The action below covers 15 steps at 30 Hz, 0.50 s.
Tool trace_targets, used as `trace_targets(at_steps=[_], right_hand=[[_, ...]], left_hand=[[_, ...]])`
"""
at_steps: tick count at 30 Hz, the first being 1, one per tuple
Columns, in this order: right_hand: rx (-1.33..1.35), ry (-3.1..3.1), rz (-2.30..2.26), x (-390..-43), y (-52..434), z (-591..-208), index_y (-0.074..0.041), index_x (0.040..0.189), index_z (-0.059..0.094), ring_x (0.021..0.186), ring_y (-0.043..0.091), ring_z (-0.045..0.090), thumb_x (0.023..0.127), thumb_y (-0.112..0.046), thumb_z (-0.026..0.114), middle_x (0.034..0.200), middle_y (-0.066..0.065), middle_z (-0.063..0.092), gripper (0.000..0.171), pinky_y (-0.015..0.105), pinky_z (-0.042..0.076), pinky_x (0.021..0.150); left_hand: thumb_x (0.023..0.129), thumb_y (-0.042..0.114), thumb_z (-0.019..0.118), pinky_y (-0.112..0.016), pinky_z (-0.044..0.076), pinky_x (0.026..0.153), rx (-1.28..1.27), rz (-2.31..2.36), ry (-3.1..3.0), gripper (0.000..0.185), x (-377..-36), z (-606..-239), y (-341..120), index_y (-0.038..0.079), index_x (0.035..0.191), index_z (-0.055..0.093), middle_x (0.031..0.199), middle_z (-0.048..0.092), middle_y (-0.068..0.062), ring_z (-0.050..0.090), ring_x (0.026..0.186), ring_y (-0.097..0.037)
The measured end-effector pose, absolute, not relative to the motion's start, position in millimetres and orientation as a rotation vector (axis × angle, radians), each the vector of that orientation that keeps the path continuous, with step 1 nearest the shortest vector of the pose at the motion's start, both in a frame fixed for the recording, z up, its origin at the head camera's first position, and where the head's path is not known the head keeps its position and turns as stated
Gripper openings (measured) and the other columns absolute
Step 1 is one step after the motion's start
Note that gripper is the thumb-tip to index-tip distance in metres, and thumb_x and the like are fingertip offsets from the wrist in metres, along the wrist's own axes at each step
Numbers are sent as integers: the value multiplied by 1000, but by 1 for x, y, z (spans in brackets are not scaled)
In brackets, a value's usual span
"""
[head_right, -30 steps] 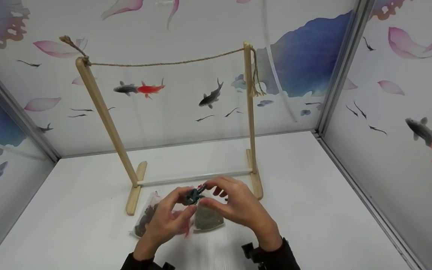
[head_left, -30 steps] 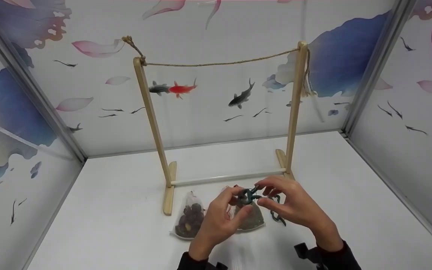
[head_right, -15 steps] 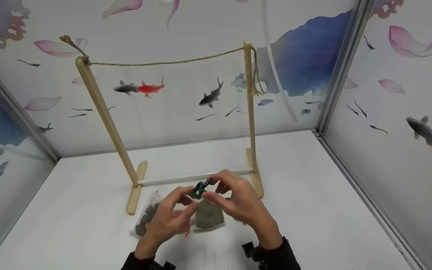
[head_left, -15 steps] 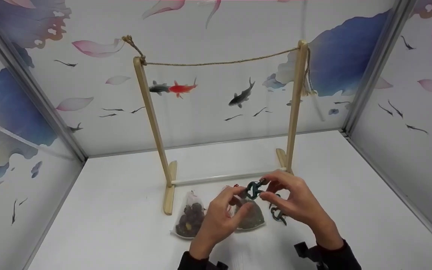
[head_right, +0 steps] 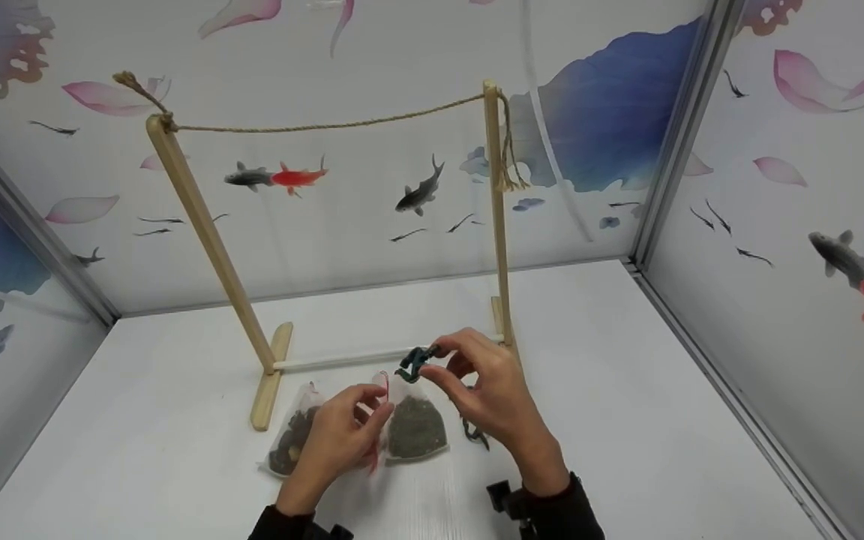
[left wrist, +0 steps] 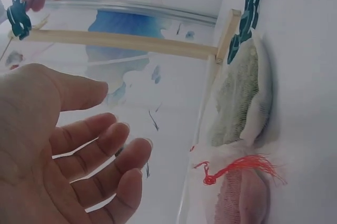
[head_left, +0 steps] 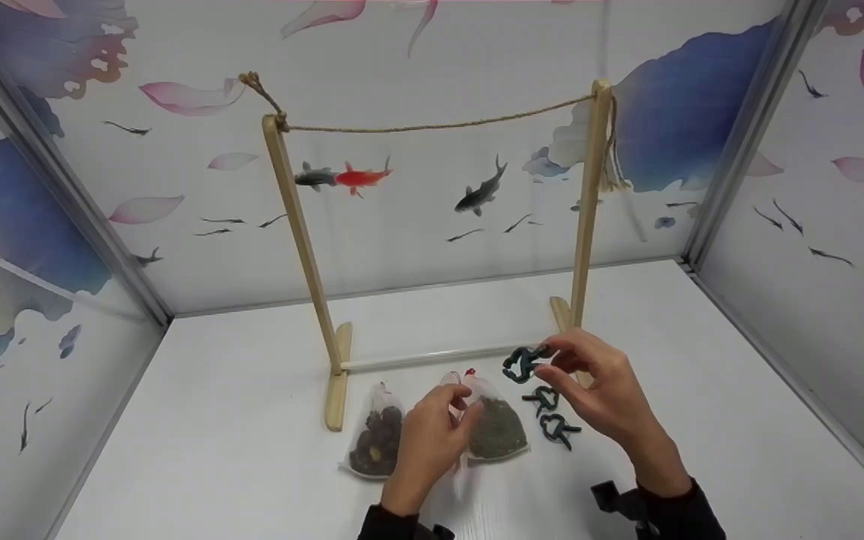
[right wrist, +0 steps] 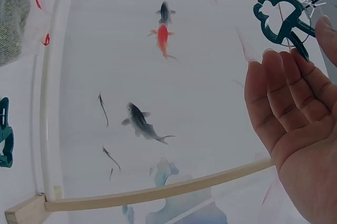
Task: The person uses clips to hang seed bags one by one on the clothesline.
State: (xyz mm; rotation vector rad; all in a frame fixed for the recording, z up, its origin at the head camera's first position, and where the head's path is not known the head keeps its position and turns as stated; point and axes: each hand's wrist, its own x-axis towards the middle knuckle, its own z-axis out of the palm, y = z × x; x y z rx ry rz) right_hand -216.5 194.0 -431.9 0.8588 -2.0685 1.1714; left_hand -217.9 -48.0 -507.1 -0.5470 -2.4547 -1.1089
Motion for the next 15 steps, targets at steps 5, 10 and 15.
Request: trace_targets(at_steps=[5,10,15], right_hand=[[843,-2036,1150,-220,194,-433,-7,108,69,74,12,66,78,13,79,94,2,67,38,16,52,68],[832,-2013,1125,-221,195,-433,-6,106,69,72,13,66,77,16,78,93,2,67,37,16,52,67],[842,-2009,1159,-221,196,-432,-5,106,69,73,14,66,80,17,75,95,4,67,35,17,52,67]], left_hand=[[92,27,74,-32,49,61,-484,-1045,-2576,23,-220,-517,-50,6,101,72,66,61,13,55,59,-3],[92,28,74,-36,50,64,-442,-1008,-2664,23,-220,-524,-50,7,98,73,61,57,15,55,59,-5],[91,28,75,-36,50,64,-432,-955,-2736,23,-219,-531,-50,6,97,73,58,52,15,52,57,-6]])
